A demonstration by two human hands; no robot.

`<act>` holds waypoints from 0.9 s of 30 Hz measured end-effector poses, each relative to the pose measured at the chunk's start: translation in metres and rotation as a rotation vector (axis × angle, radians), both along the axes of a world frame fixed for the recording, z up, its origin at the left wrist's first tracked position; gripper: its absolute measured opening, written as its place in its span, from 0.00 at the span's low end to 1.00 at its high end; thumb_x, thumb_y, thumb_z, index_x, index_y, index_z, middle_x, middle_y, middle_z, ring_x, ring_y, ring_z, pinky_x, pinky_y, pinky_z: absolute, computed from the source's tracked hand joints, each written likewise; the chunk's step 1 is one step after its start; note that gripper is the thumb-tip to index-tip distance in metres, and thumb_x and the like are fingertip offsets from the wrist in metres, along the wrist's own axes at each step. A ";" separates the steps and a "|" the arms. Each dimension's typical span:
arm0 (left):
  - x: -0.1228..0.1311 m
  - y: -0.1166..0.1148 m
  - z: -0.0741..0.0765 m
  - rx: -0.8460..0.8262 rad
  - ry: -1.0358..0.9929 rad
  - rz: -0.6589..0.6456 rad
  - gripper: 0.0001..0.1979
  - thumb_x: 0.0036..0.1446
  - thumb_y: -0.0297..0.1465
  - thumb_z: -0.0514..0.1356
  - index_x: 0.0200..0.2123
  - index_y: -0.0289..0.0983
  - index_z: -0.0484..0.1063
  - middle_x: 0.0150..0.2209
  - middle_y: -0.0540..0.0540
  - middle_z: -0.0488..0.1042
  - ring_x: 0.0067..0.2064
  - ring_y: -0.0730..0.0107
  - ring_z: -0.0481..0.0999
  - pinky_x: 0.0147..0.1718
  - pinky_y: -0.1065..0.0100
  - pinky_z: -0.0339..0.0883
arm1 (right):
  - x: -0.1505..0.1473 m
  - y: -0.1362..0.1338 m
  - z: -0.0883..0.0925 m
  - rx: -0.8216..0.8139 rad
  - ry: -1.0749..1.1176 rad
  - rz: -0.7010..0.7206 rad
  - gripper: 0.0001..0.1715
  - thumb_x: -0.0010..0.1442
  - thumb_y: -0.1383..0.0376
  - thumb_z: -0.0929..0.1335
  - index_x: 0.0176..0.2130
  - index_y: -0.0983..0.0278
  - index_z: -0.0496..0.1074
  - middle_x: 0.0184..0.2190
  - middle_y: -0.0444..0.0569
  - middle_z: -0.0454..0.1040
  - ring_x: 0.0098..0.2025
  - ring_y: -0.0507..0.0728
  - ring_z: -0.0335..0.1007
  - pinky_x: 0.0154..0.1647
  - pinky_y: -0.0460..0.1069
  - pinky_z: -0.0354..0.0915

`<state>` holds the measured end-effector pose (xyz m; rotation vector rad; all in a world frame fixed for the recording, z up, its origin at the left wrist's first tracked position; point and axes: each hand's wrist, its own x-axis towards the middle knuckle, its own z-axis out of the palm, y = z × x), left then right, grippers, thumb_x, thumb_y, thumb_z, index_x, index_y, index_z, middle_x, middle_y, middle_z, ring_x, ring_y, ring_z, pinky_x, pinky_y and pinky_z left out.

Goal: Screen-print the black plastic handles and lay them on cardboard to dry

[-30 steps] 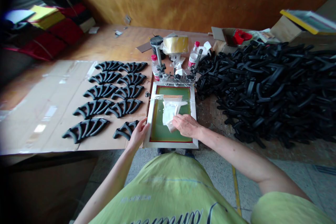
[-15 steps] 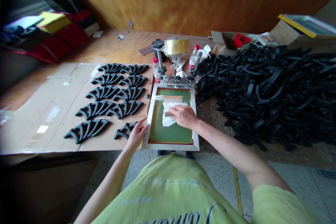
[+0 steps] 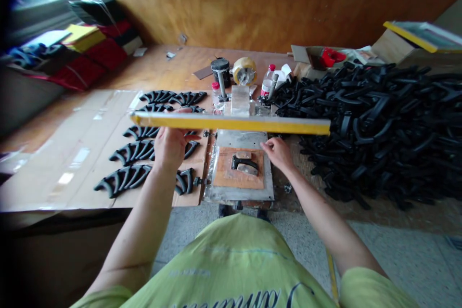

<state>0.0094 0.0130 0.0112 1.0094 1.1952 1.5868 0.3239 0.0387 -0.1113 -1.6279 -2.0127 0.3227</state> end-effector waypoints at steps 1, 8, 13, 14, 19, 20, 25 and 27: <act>0.002 0.009 0.007 0.015 -0.012 -0.020 0.26 0.62 0.54 0.52 0.44 0.38 0.73 0.36 0.44 0.79 0.35 0.67 0.79 0.28 0.70 0.73 | -0.013 -0.012 -0.011 -0.017 -0.053 0.077 0.20 0.63 0.50 0.66 0.35 0.63 0.74 0.35 0.51 0.75 0.40 0.59 0.70 0.44 0.53 0.67; 0.033 -0.030 -0.024 -0.163 -0.060 -0.018 0.26 0.58 0.53 0.57 0.48 0.38 0.69 0.34 0.43 0.80 0.32 0.66 0.81 0.24 0.71 0.72 | -0.073 -0.049 -0.025 -0.111 -0.336 0.098 0.10 0.67 0.61 0.65 0.36 0.65 0.71 0.34 0.54 0.75 0.42 0.61 0.67 0.41 0.53 0.63; 0.072 -0.105 -0.091 -0.764 -0.192 -0.403 0.30 0.52 0.56 0.62 0.45 0.35 0.73 0.42 0.36 0.80 0.40 0.53 0.82 0.26 0.64 0.76 | -0.104 -0.087 -0.013 0.093 -0.185 0.204 0.11 0.69 0.62 0.61 0.36 0.61 0.69 0.35 0.52 0.74 0.42 0.60 0.66 0.45 0.54 0.63; 0.075 -0.112 -0.099 -0.771 -0.262 -0.356 0.28 0.54 0.55 0.61 0.44 0.35 0.72 0.41 0.37 0.80 0.41 0.54 0.82 0.29 0.63 0.77 | -0.109 -0.093 -0.013 0.120 -0.168 0.322 0.11 0.69 0.63 0.61 0.36 0.61 0.69 0.36 0.52 0.74 0.43 0.60 0.66 0.46 0.54 0.63; 0.031 -0.118 -0.123 -0.770 -0.316 0.027 0.19 0.63 0.45 0.57 0.42 0.34 0.71 0.43 0.39 0.80 0.36 0.64 0.82 0.29 0.67 0.76 | -0.054 -0.060 -0.019 0.102 -0.099 0.448 0.10 0.68 0.65 0.62 0.42 0.61 0.72 0.43 0.53 0.75 0.50 0.60 0.66 0.53 0.55 0.63; 0.013 -0.120 -0.130 -0.769 -0.264 0.104 0.19 0.64 0.45 0.55 0.42 0.34 0.71 0.45 0.38 0.79 0.36 0.66 0.82 0.29 0.68 0.76 | -0.025 -0.044 -0.021 0.084 -0.096 0.283 0.11 0.68 0.65 0.61 0.44 0.62 0.72 0.44 0.55 0.74 0.50 0.61 0.66 0.53 0.57 0.63; -0.069 -0.150 -0.175 -0.870 -0.084 0.439 0.18 0.66 0.45 0.51 0.39 0.36 0.69 0.40 0.38 0.80 0.33 0.66 0.82 0.27 0.69 0.74 | 0.121 0.025 -0.045 -0.040 -0.302 -0.398 0.23 0.58 0.69 0.65 0.52 0.75 0.68 0.49 0.72 0.68 0.54 0.71 0.62 0.53 0.64 0.61; -0.087 -0.160 -0.190 -0.940 -0.024 0.455 0.19 0.66 0.45 0.51 0.35 0.36 0.69 0.36 0.36 0.80 0.32 0.64 0.82 0.27 0.68 0.74 | 0.150 0.037 -0.059 -0.149 -0.374 -0.422 0.21 0.56 0.68 0.66 0.49 0.73 0.71 0.49 0.74 0.67 0.55 0.74 0.61 0.48 0.64 0.62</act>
